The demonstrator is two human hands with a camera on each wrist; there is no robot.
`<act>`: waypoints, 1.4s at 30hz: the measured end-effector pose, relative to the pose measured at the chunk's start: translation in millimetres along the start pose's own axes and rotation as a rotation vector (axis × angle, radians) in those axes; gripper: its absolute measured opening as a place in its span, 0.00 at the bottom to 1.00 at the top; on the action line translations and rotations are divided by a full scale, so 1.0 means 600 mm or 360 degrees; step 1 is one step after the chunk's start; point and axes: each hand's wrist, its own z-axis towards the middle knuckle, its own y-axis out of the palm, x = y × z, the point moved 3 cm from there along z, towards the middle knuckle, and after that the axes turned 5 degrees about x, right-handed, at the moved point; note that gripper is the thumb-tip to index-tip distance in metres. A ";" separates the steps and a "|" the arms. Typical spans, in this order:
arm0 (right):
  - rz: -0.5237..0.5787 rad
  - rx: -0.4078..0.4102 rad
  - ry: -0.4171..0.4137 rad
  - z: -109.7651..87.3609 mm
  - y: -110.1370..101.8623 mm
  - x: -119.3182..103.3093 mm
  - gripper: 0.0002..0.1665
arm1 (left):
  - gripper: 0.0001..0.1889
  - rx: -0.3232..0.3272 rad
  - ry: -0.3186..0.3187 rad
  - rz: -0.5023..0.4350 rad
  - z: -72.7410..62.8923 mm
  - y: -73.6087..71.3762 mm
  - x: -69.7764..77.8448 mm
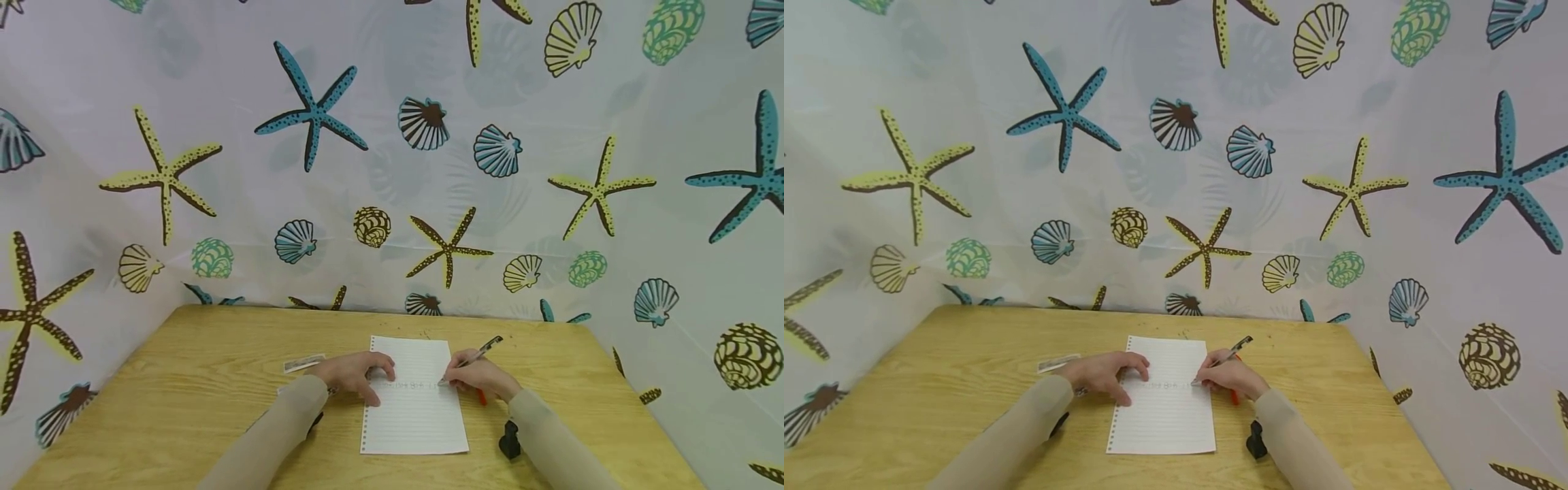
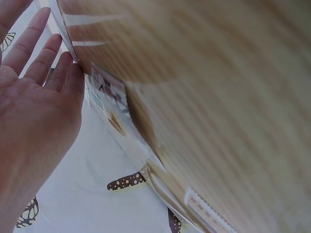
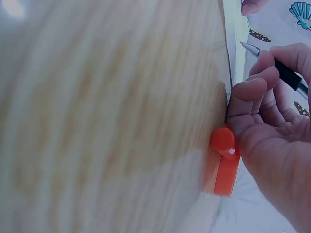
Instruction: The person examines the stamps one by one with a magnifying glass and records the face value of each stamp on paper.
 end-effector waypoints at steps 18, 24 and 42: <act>-0.0030 -0.0047 -0.0003 0.002 0.000 0.003 0.06 | 0.21 0.0011 0.0002 0.0015 0.002 0.001 0.001; -0.0031 -0.0063 -0.0011 0.001 -0.001 0.003 0.05 | 0.21 0.0004 0.0011 0.0012 0.001 0.000 0.002; 0.0101 -0.0053 0.0004 -0.007 -0.005 0.003 0.08 | 0.21 -0.0003 0.0013 0.0040 -0.001 0.002 0.003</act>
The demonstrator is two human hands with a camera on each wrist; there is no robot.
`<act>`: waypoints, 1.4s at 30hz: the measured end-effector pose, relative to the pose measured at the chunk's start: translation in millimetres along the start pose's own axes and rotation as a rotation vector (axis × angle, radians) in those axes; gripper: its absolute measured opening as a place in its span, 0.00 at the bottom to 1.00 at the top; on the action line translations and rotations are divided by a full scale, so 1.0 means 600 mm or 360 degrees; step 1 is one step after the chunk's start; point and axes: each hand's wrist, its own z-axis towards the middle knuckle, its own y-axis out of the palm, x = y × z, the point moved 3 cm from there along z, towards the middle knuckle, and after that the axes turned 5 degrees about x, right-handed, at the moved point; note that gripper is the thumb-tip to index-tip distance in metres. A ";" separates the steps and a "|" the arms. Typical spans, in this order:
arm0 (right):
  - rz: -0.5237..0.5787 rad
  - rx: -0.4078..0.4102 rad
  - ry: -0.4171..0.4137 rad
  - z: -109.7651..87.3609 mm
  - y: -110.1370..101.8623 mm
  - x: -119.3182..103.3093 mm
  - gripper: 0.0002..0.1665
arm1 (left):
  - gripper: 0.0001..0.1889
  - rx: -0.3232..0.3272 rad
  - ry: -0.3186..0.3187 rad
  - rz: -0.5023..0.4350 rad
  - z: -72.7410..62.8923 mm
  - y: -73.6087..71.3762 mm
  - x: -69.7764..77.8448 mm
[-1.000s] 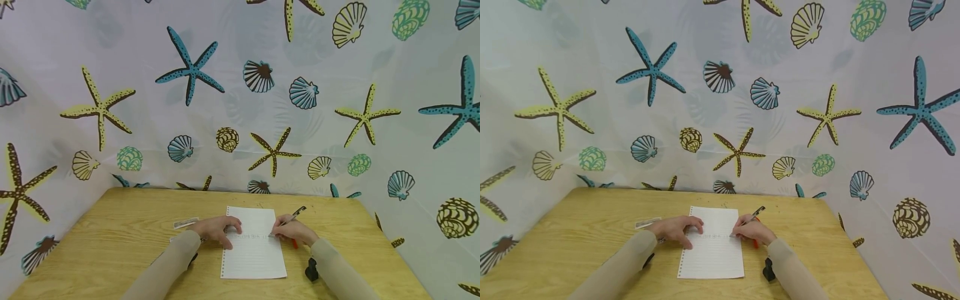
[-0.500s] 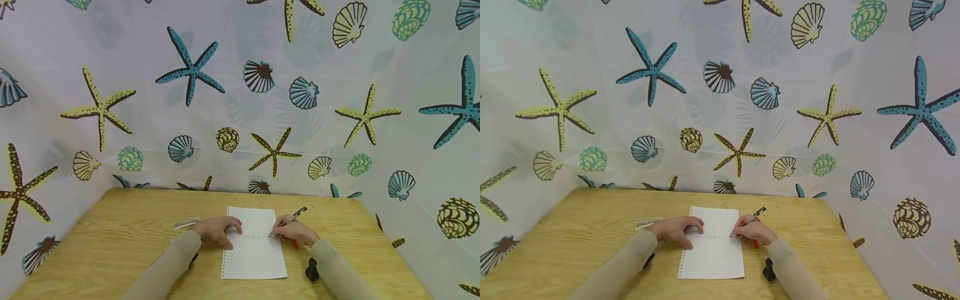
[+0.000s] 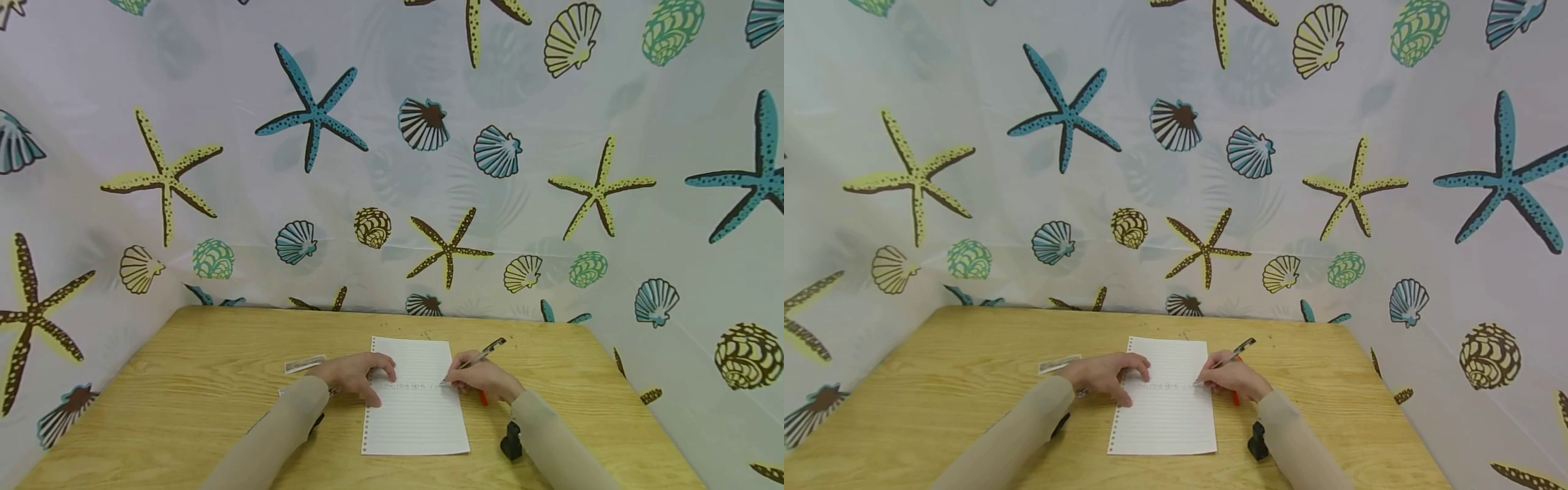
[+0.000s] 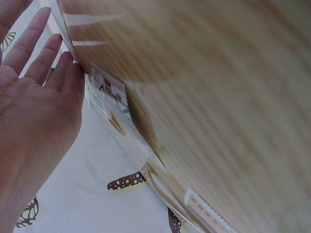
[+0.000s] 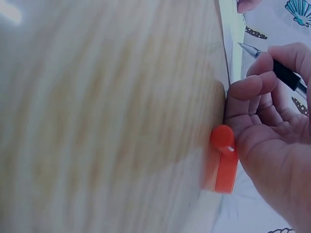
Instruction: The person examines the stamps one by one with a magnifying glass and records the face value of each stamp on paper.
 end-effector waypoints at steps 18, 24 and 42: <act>-0.0022 -0.0002 -0.0018 -0.004 -0.005 0.000 0.06 | 0.19 0.0010 -0.0009 0.0070 -0.004 -0.004 0.006; -0.0026 0.0012 -0.0019 -0.002 -0.008 -0.001 0.06 | 0.20 0.0017 -0.0011 0.0010 -0.003 -0.004 0.006; -0.0028 0.0032 0.0009 -0.004 -0.011 0.005 0.04 | 0.20 -0.0003 -0.0025 -0.0007 0.004 -0.001 0.004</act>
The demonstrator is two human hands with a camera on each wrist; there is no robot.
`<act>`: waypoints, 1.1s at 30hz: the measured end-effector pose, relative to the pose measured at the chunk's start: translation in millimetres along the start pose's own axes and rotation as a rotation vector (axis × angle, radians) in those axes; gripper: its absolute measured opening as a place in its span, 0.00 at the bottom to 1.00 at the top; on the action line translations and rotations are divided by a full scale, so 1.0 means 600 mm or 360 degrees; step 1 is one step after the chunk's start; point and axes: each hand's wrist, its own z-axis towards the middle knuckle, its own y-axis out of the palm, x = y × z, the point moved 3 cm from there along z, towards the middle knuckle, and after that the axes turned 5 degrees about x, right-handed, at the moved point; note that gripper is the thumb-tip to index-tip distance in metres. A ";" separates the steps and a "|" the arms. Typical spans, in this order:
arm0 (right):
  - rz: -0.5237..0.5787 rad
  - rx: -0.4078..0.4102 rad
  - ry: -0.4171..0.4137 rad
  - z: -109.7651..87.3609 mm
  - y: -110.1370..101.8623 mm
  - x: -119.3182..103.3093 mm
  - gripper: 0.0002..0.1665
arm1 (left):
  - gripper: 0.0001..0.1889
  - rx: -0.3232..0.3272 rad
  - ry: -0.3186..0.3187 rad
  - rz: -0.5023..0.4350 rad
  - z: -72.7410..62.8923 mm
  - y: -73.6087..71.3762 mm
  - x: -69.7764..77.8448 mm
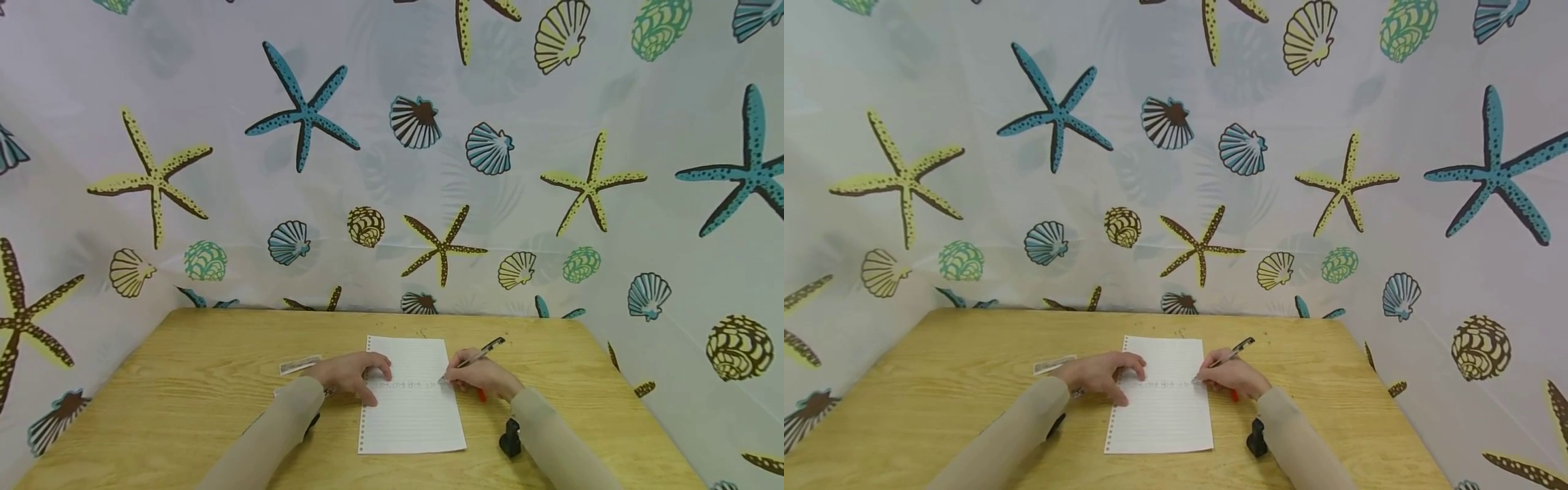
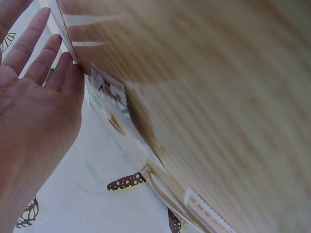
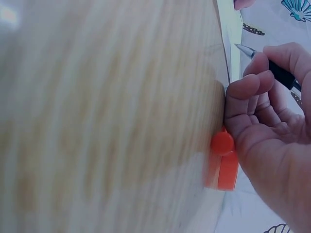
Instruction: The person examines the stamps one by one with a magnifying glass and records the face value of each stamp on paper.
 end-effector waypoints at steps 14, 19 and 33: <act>-0.0013 -0.0008 -0.0012 -0.001 0.002 0.000 0.05 | 0.20 0.0004 0.0029 0.0013 0.001 0.001 -0.003; -0.0015 -0.0016 -0.0021 -0.002 0.003 0.000 0.05 | 0.20 0.0001 0.0031 0.0014 -0.002 0.000 -0.001; -0.0057 -0.0060 -0.0017 -0.001 0.004 0.001 0.05 | 0.20 0.0007 0.0014 0.0020 0.000 0.001 0.000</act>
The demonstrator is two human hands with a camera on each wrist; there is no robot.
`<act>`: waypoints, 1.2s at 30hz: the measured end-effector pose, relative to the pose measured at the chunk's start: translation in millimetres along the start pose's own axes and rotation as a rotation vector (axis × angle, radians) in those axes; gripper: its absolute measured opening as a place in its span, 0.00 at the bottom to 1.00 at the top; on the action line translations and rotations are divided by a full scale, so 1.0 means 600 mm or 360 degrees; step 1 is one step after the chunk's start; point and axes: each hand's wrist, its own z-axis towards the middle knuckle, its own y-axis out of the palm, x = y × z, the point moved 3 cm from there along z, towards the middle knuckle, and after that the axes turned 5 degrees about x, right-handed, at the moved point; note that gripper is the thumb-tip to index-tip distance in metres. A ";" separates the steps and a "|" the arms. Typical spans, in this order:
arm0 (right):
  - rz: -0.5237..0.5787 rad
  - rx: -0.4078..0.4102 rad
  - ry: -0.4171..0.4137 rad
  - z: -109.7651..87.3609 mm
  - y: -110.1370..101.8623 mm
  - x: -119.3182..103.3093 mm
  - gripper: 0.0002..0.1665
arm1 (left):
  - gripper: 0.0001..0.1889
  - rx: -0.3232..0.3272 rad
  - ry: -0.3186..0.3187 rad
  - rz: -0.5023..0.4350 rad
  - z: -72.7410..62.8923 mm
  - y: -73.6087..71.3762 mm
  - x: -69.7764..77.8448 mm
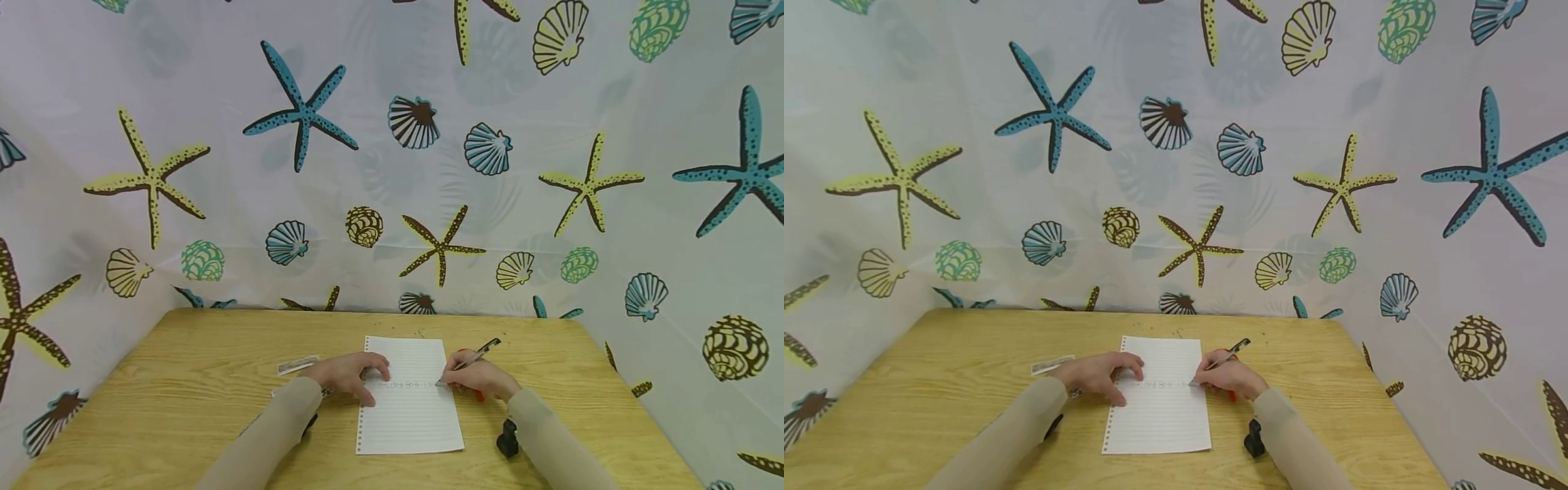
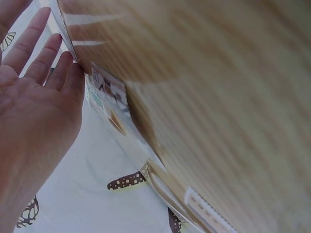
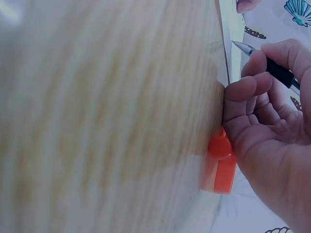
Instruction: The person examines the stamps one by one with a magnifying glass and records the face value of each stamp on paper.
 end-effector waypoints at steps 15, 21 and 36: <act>0.0019 0.0026 -0.0018 -0.002 -0.001 0.001 0.09 | 0.20 0.0009 -0.0009 -0.0007 0.001 0.002 -0.003; 0.0019 0.0045 0.0000 -0.003 0.000 0.001 0.07 | 0.20 0.0012 -0.0021 -0.0018 0.001 0.002 -0.003; -0.0013 0.0033 0.0029 -0.002 0.000 -0.001 0.07 | 0.20 -0.0001 -0.0017 -0.0014 0.004 0.001 -0.006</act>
